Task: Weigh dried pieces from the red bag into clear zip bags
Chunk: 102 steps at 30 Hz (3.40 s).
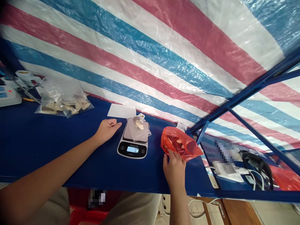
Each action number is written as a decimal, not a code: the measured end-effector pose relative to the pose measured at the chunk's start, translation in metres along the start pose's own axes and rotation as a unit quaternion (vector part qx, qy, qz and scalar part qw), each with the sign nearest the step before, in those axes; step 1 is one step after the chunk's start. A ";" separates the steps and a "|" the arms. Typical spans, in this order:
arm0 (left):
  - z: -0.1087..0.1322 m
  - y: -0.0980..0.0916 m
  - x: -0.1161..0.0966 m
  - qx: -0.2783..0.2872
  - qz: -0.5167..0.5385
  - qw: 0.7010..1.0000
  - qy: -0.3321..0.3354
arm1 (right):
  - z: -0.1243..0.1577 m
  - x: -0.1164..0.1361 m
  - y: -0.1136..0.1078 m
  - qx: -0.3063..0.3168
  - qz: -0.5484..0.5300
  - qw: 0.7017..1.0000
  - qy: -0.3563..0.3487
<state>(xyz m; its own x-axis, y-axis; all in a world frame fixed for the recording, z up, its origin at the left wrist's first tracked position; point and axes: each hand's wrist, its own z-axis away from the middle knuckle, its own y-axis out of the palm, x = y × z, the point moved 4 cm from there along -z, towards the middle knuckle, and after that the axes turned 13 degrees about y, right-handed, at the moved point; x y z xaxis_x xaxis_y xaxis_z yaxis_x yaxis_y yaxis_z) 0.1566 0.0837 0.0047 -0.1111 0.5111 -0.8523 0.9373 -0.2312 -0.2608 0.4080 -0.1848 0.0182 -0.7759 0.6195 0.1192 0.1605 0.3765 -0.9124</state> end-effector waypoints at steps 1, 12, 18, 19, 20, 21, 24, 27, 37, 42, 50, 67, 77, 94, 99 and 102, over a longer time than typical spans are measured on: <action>0.000 0.000 0.000 0.002 0.000 1.000 -0.001 | -0.008 -0.006 -0.004 -0.002 -0.025 1.000 0.010; 0.000 0.001 0.000 0.001 0.006 1.000 0.007 | -0.123 -0.053 0.024 0.116 -0.013 0.990 0.082; 0.000 0.001 0.000 0.003 0.009 1.000 0.007 | -0.104 -0.035 -0.002 0.067 -0.041 0.992 0.101; -0.001 0.001 0.000 0.005 0.010 1.000 0.006 | -0.095 -0.030 -0.013 0.045 -0.059 0.990 0.117; -0.001 0.001 0.000 0.006 0.011 1.000 0.006 | -0.083 -0.024 -0.024 0.024 -0.083 0.987 0.135; -0.001 0.001 -0.001 0.008 0.012 1.000 0.006 | -0.071 -0.018 -0.034 -0.001 -0.147 0.976 0.163; -0.002 0.001 -0.002 0.012 0.014 1.000 0.006 | -0.035 0.016 -0.040 0.025 -0.333 0.925 0.181; -0.001 0.002 -0.002 0.012 0.015 1.000 0.007 | -0.013 0.059 -0.024 0.077 -0.404 0.903 0.127; 0.000 -0.001 -0.003 0.008 0.020 1.000 0.005 | -0.022 0.127 0.003 0.015 -0.388 0.906 0.170; 0.000 0.000 -0.004 0.009 0.022 1.000 0.004 | 0.009 0.097 0.007 -0.064 -0.402 0.880 0.244; -0.001 0.000 -0.003 0.013 0.024 1.000 0.001 | 0.025 0.063 0.030 0.000 -0.492 0.820 0.291; 0.000 0.001 -0.003 0.014 0.019 1.000 0.002 | 0.023 0.074 0.023 0.018 -0.464 0.851 0.245; 0.000 0.001 -0.001 0.013 0.018 1.000 0.005 | 0.025 0.073 0.023 0.007 -0.442 0.866 0.234; -0.001 -0.001 -0.004 0.015 -0.010 1.000 0.025 | 0.011 0.150 -0.005 -0.032 -0.191 0.975 -0.107; 0.000 -0.005 -0.004 0.018 -0.056 0.998 0.005 | -0.003 0.091 -0.037 -0.080 -0.280 0.956 -0.038; -0.001 -0.003 -0.001 0.034 -0.081 0.996 -0.019 | -0.044 0.004 -0.043 -0.083 -0.220 0.970 0.064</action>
<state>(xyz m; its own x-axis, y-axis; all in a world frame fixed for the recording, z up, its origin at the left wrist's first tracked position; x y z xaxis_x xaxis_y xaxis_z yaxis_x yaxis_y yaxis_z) 0.1543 0.0849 0.0074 -0.2735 0.5143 -0.8129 0.8818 -0.2036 -0.4255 0.4249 -0.1683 0.0749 -0.7104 0.4505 0.5407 -0.0649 0.7231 -0.6877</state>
